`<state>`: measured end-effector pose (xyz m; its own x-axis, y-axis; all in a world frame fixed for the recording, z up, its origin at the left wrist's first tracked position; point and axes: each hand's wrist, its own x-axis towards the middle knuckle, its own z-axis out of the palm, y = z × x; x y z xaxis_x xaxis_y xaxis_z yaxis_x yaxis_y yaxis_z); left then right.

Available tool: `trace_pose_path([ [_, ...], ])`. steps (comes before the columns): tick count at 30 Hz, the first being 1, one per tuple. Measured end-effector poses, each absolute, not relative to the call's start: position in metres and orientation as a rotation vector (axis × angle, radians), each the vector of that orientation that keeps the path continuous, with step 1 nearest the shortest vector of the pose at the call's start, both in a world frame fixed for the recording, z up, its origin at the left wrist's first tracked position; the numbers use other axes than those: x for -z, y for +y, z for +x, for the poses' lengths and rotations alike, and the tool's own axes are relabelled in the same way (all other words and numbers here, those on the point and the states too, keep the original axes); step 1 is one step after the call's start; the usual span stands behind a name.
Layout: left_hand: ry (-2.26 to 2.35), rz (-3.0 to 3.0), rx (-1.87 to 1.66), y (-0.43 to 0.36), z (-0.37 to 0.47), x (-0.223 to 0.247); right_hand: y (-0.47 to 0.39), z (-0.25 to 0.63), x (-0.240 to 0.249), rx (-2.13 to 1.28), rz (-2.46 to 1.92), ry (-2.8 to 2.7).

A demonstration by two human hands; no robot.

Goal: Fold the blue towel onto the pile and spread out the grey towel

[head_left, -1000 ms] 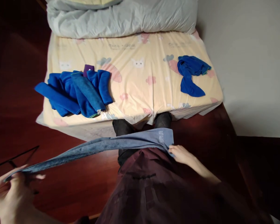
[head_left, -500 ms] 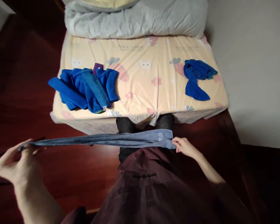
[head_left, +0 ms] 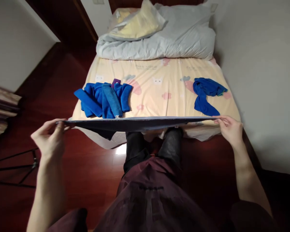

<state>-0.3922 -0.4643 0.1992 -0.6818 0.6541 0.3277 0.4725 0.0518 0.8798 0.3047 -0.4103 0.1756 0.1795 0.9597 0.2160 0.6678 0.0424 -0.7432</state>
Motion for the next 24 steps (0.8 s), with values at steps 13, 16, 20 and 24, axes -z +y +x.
trace_pose_path([
  [13,1.804,1.376,-0.898,-0.414,-0.393,-0.234,-0.382,0.356,-0.258,-0.698,-1.933,-1.302],
  [16,1.580,1.326,-0.954,-0.350,-0.383,-0.206,-0.324,0.346,-0.255,-0.759,-1.995,-1.203],
  [20,1.502,1.222,-1.128,-0.267,-0.356,-0.192,-0.253,0.342,-0.255,-0.648,-1.975,-1.208],
  [24,1.443,1.275,-1.528,-0.215,-0.338,-0.206,-0.221,0.347,-0.270,-0.171,-1.860,-1.307],
])
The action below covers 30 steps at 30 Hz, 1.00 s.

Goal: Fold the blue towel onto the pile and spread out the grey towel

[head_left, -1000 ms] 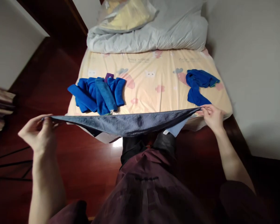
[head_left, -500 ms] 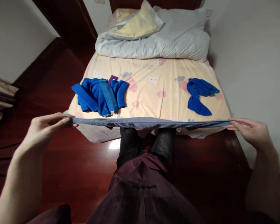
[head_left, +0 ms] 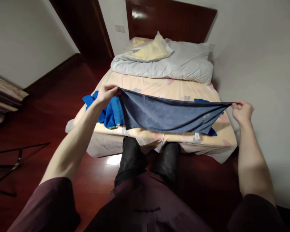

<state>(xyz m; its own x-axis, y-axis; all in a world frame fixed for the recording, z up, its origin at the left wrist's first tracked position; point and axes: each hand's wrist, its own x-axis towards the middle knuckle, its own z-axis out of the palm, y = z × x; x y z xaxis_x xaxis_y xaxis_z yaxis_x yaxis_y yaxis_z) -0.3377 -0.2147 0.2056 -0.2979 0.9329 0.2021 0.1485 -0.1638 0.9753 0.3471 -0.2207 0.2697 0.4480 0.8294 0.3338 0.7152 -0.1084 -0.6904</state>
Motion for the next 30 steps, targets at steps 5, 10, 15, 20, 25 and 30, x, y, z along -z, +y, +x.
trace_pose_path([
  [5,1.320,1.483,-1.787,-0.207,-0.330,-0.212,-0.218,0.355,-0.267,-0.012,-1.490,-1.293],
  [10,1.411,1.584,-1.656,-0.236,-0.327,-0.165,-0.227,0.362,-0.208,-0.057,-1.506,-1.220],
  [15,1.583,1.723,-1.147,-0.269,-0.330,-0.077,-0.243,0.359,-0.119,-0.268,-1.618,-1.253],
  [20,1.823,1.794,-0.674,-0.296,-0.333,-0.006,-0.271,0.354,-0.037,-0.384,-1.713,-1.336],
  [25,1.780,1.869,-0.465,-0.316,-0.341,0.032,-0.311,0.379,0.020,-0.409,-1.846,-1.396],
  [30,1.593,2.092,-0.288,-0.319,-0.354,0.036,-0.332,0.416,0.042,-0.382,-1.951,-1.447],
])
